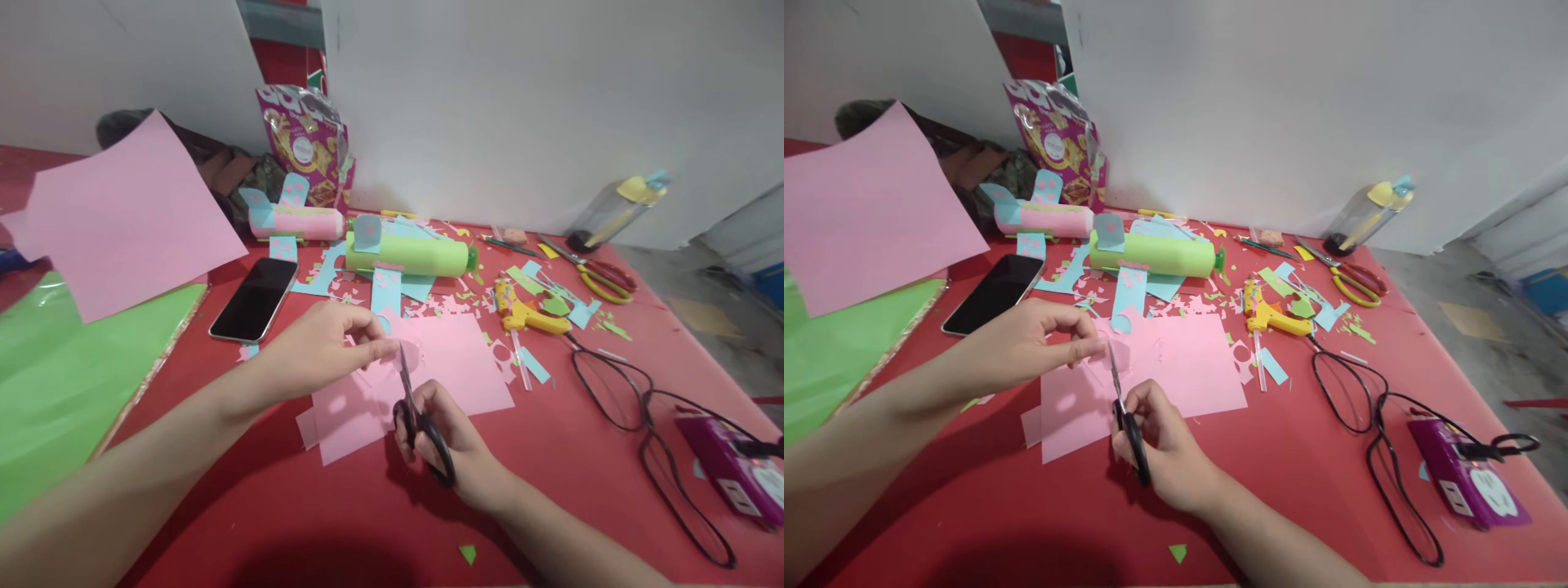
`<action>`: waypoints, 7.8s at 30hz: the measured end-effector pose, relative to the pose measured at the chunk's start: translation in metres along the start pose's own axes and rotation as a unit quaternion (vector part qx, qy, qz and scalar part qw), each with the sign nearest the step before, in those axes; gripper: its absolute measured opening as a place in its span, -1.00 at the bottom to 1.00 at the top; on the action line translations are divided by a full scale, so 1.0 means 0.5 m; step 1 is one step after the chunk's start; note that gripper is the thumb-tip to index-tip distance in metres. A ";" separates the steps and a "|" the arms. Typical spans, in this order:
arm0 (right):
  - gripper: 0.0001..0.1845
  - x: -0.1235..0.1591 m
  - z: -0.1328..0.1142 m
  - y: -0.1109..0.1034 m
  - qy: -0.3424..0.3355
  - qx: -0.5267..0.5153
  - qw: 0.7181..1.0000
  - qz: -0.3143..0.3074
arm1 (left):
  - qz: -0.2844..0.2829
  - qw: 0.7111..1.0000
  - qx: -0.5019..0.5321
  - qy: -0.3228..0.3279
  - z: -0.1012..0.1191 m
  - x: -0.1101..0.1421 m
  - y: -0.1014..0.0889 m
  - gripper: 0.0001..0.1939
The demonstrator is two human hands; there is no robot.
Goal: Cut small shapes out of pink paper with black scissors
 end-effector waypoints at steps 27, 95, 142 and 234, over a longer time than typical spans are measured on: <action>-0.59 0.002 0.002 0.003 0.007 0.031 0.999 -0.011 | -0.021 0.999 -0.043 0.020 0.006 -0.001 0.004 -0.74; -0.64 -0.004 -0.024 -0.010 -0.056 0.020 0.998 0.025 | -0.069 0.997 0.047 0.002 0.000 0.004 0.079 -0.69; -0.67 0.001 -0.021 -0.010 -0.063 0.013 0.997 0.037 | -0.040 0.997 0.040 0.044 0.015 0.003 0.060 -0.71; -0.69 0.003 -0.016 -0.004 -0.078 0.034 0.996 0.025 | 0.000 0.998 0.046 0.041 0.008 0.002 0.050 -0.76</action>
Point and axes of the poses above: each hand's wrist, its own x-axis away from the middle knuckle, its own y-axis out of the palm, z = x × y, the point moved 8 cm from there along -x, towards the middle knuckle, and after that the axes turned 4 degrees about z, right-handed, at the moved point
